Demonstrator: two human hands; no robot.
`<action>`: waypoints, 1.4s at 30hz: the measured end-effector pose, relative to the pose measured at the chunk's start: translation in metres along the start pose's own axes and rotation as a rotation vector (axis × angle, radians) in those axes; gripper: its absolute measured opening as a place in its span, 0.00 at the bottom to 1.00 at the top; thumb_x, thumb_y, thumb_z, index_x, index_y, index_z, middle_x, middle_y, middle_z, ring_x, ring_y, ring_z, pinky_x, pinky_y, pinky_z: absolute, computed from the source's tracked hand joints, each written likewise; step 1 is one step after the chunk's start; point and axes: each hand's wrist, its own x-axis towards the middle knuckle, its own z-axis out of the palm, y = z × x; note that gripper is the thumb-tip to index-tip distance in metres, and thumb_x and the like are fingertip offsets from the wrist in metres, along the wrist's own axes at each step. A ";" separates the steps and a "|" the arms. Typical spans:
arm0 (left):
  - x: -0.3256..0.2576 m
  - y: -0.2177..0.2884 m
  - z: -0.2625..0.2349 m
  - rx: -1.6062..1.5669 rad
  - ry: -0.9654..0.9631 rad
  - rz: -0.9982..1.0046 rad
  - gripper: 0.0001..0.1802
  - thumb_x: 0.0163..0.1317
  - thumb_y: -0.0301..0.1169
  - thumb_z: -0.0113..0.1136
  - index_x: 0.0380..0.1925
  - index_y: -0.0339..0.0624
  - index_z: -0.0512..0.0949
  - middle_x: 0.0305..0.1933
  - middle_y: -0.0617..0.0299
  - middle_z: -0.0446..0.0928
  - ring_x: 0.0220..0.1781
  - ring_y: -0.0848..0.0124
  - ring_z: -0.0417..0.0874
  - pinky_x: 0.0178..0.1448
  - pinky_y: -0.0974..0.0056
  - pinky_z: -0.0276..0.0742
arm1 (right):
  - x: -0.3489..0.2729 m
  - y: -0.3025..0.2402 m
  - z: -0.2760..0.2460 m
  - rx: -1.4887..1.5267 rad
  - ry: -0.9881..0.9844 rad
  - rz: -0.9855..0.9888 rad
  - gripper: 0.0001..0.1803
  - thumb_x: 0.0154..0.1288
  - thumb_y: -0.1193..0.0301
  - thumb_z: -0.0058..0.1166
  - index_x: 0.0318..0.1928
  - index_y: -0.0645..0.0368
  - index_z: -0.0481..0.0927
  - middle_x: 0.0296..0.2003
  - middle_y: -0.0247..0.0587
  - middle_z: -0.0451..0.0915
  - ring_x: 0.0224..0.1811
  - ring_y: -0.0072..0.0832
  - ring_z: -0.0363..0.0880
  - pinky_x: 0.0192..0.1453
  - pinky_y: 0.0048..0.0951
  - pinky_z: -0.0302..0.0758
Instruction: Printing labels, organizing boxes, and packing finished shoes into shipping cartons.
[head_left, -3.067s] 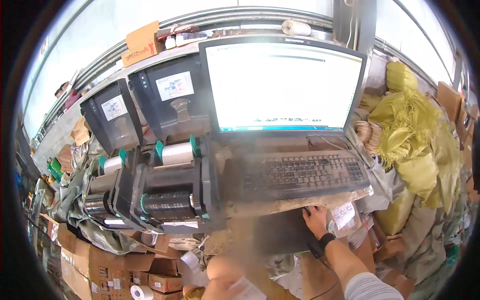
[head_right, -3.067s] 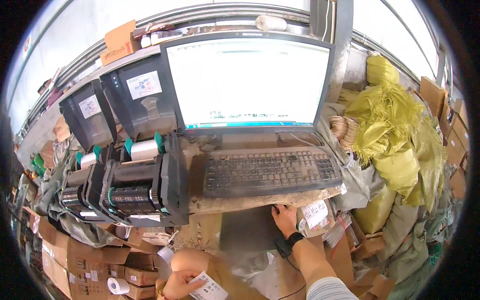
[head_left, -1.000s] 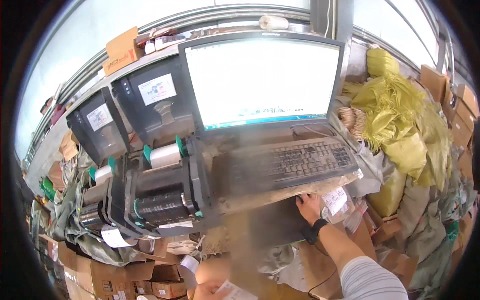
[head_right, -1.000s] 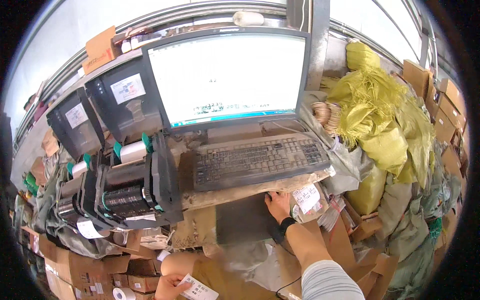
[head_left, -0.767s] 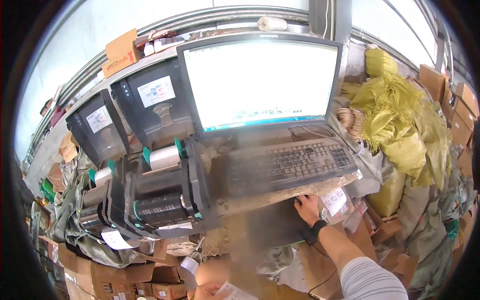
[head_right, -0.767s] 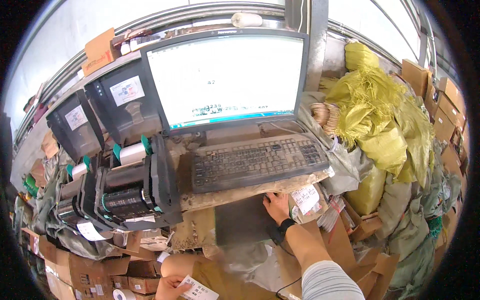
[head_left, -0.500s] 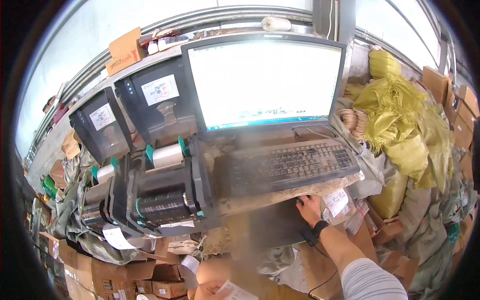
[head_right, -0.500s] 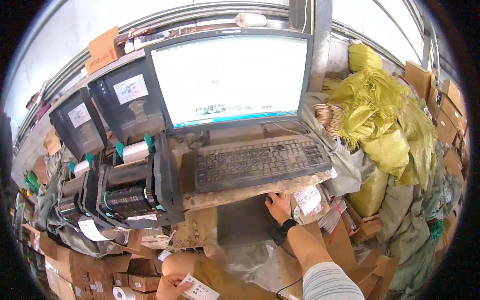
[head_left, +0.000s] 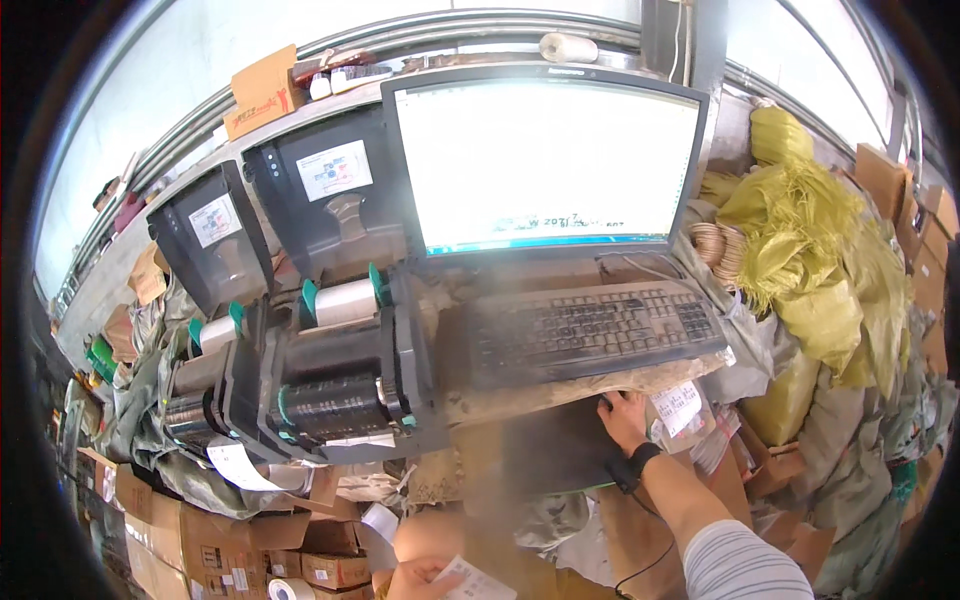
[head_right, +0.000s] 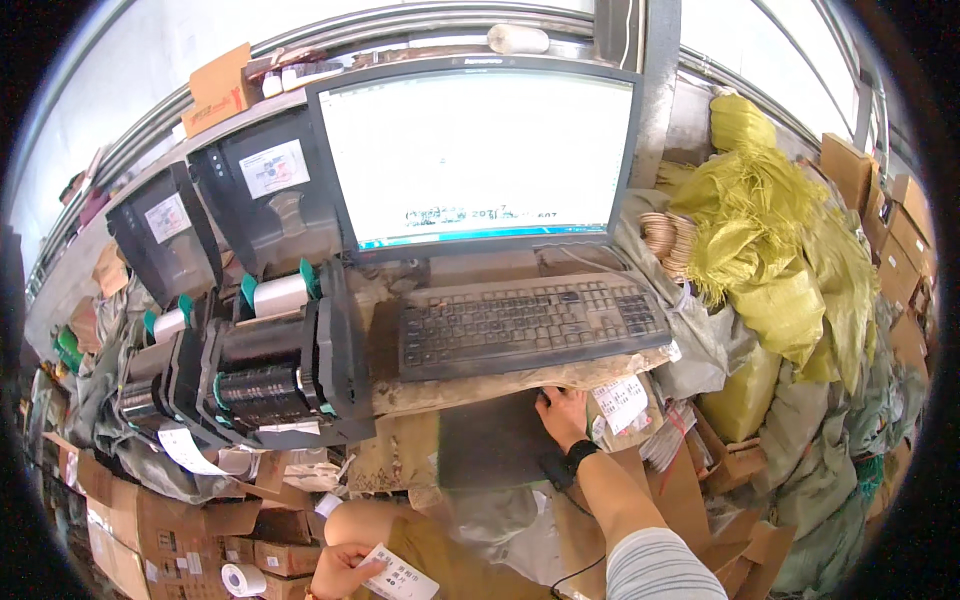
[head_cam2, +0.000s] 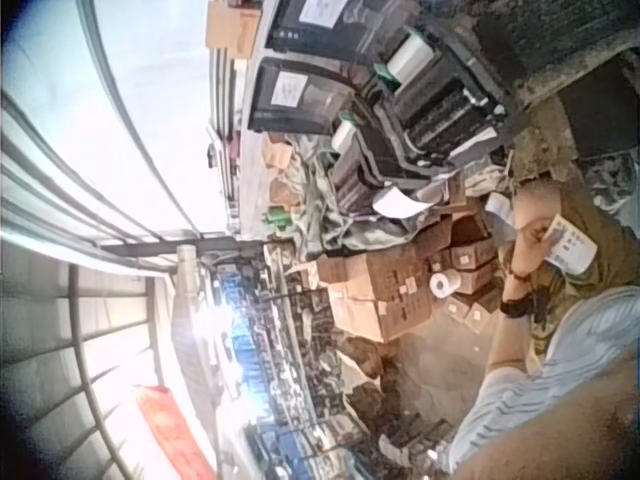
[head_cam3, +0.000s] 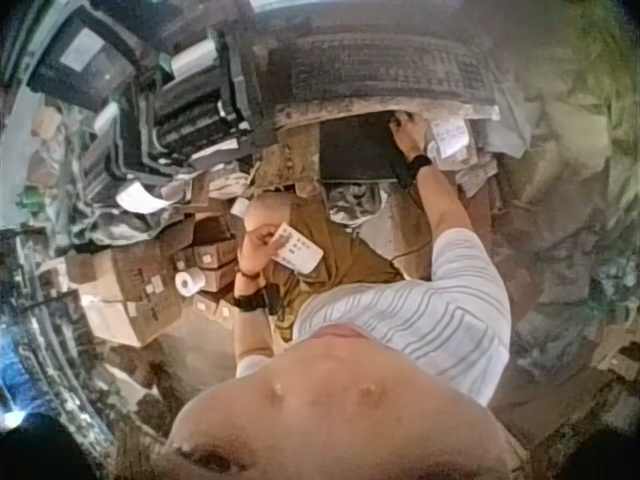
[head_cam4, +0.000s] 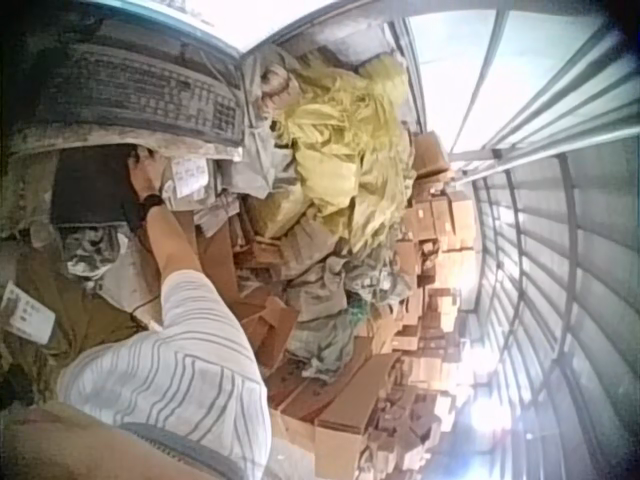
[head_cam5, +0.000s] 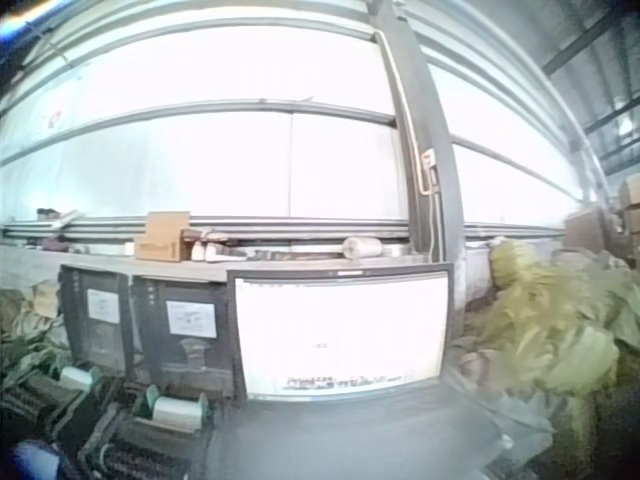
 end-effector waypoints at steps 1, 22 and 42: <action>0.000 0.001 0.001 0.002 -0.001 0.003 0.08 0.53 0.25 0.60 0.34 0.35 0.77 0.27 0.64 0.78 0.26 0.78 0.77 0.29 0.73 0.72 | 0.000 0.000 0.000 0.004 -0.019 0.019 0.17 0.49 0.66 0.54 0.43 0.53 0.76 0.45 0.51 0.70 0.51 0.49 0.62 0.56 0.46 0.57; -0.004 0.021 0.006 0.087 0.037 -0.022 0.09 0.53 0.27 0.62 0.34 0.35 0.77 0.28 0.72 0.75 0.28 0.85 0.70 0.30 0.78 0.66 | -0.002 0.005 -0.001 -0.012 -0.052 0.032 0.28 0.51 0.67 0.54 0.54 0.54 0.66 0.52 0.58 0.65 0.56 0.55 0.57 0.60 0.48 0.53; 0.014 -0.044 -0.027 -0.271 -0.200 -0.117 0.14 0.53 0.26 0.61 0.40 0.32 0.76 0.34 0.63 0.78 0.35 0.80 0.77 0.38 0.74 0.74 | -0.003 -0.011 -0.004 -0.197 -0.046 0.112 0.21 0.45 0.65 0.59 0.41 0.57 0.73 0.41 0.54 0.72 0.43 0.51 0.68 0.47 0.46 0.65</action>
